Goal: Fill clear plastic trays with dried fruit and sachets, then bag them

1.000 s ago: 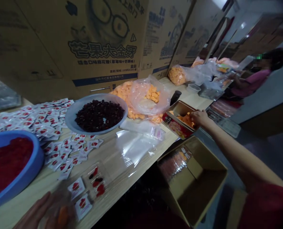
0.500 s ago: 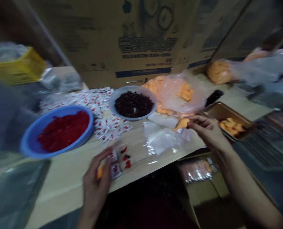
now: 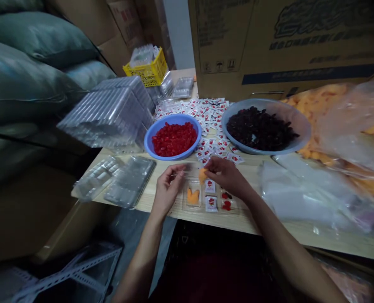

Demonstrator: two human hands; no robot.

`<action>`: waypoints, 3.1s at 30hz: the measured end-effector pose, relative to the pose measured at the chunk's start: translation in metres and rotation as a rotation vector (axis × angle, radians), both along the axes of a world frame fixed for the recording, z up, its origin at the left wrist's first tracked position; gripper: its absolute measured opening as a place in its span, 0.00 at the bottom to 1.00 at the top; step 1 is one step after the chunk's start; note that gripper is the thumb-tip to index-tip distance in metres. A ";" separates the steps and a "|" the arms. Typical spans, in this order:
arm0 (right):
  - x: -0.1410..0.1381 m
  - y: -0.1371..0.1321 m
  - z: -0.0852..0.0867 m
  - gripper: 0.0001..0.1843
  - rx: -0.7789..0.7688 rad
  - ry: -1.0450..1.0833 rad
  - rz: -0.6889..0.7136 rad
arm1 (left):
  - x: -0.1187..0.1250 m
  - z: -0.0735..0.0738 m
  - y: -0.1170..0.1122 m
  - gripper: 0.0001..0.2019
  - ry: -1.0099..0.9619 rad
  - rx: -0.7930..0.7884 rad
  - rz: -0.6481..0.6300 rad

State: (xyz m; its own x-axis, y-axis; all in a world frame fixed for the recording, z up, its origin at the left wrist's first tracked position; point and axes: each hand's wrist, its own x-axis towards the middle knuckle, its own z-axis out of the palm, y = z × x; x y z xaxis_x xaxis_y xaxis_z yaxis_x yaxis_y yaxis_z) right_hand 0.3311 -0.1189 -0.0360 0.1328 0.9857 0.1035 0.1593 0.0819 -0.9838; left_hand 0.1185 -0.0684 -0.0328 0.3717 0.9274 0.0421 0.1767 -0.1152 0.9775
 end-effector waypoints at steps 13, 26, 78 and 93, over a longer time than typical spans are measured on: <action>-0.050 -0.015 -0.063 0.12 -0.107 0.434 -0.084 | -0.008 -0.024 -0.015 0.16 0.042 -0.170 -0.116; -0.051 -0.046 -0.055 0.05 0.080 -0.207 -0.196 | -0.008 -0.012 -0.026 0.09 0.454 0.251 -0.048; -0.041 -0.065 -0.037 0.24 0.150 -0.951 -0.077 | -0.036 -0.030 -0.036 0.12 0.468 0.419 -0.020; -0.043 -0.109 -0.062 0.32 0.197 -1.031 0.008 | -0.140 -0.015 0.060 0.13 0.847 0.196 0.214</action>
State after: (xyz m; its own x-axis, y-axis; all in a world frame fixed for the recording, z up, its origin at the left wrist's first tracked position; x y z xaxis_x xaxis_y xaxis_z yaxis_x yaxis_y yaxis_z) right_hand 0.2886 -0.2279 -0.0980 -0.1174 0.9397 0.3211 0.9114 0.2304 -0.3411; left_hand -0.0216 -0.0088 -0.0475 0.1701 0.9854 -0.0032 0.8670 -0.1481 0.4758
